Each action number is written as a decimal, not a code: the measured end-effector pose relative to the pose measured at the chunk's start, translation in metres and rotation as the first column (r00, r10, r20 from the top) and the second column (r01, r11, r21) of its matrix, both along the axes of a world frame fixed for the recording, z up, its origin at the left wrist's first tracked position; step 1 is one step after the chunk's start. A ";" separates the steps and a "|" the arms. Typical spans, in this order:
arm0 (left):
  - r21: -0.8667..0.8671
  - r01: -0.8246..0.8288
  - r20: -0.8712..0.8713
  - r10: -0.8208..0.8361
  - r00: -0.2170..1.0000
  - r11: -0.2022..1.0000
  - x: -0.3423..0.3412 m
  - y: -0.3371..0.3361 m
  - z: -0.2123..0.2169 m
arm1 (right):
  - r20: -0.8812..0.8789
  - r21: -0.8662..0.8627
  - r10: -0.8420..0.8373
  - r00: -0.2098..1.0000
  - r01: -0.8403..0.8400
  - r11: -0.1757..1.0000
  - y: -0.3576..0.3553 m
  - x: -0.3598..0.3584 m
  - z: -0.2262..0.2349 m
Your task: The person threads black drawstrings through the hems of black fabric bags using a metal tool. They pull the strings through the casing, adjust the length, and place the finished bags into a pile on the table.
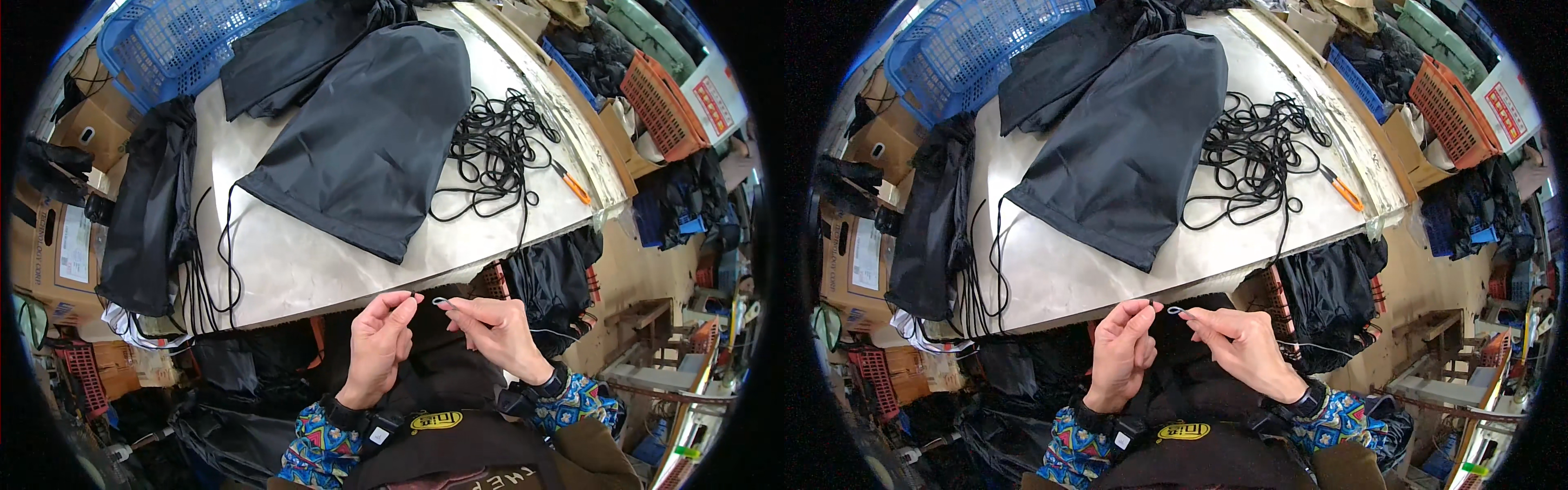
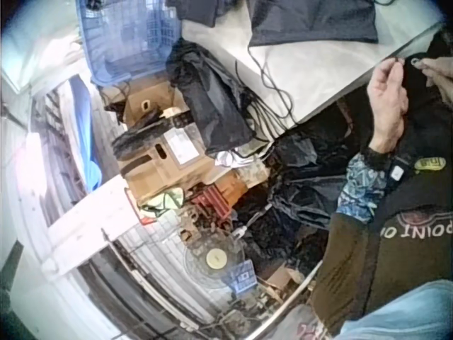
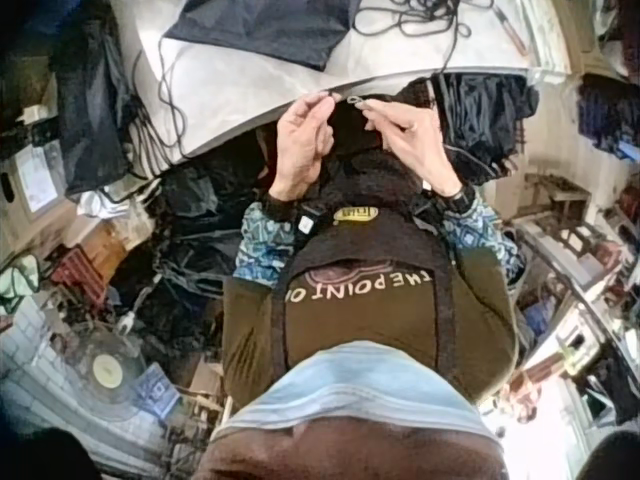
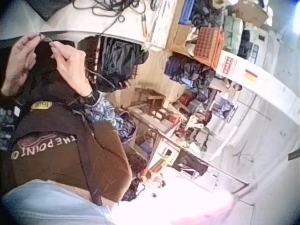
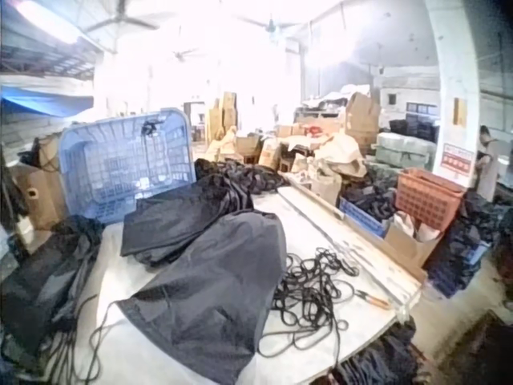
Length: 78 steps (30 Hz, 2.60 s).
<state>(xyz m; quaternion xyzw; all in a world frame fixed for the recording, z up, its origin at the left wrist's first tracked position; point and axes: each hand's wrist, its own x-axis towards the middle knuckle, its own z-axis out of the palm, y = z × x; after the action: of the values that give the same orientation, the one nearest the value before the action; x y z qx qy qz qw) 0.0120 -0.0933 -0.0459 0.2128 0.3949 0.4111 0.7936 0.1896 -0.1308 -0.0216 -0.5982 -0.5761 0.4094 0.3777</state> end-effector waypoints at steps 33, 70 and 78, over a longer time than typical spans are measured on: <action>0.503 0.035 -0.520 0.270 0.811 0.864 -0.003 0.008 -0.009 | 0.350 0.377 0.361 0.864 -0.483 0.791 -0.019 -0.004 0.001; 0.221 -0.069 -0.034 0.078 0.996 0.973 0.007 0.045 0.021 | 0.196 0.325 -0.131 0.972 0.062 0.944 0.047 -0.020 0.005; 0.078 -0.164 0.085 0.158 0.984 0.983 0.004 0.049 0.021 | 0.120 0.275 -0.023 0.993 -0.011 0.961 0.036 -0.014 0.017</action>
<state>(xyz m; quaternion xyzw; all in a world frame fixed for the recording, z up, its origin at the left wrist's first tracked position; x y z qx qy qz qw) 0.0164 -0.0443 -0.0247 0.1973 0.3615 0.4985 0.7629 0.1760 -0.0944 -0.0049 -0.5655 -0.6475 0.2871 0.4224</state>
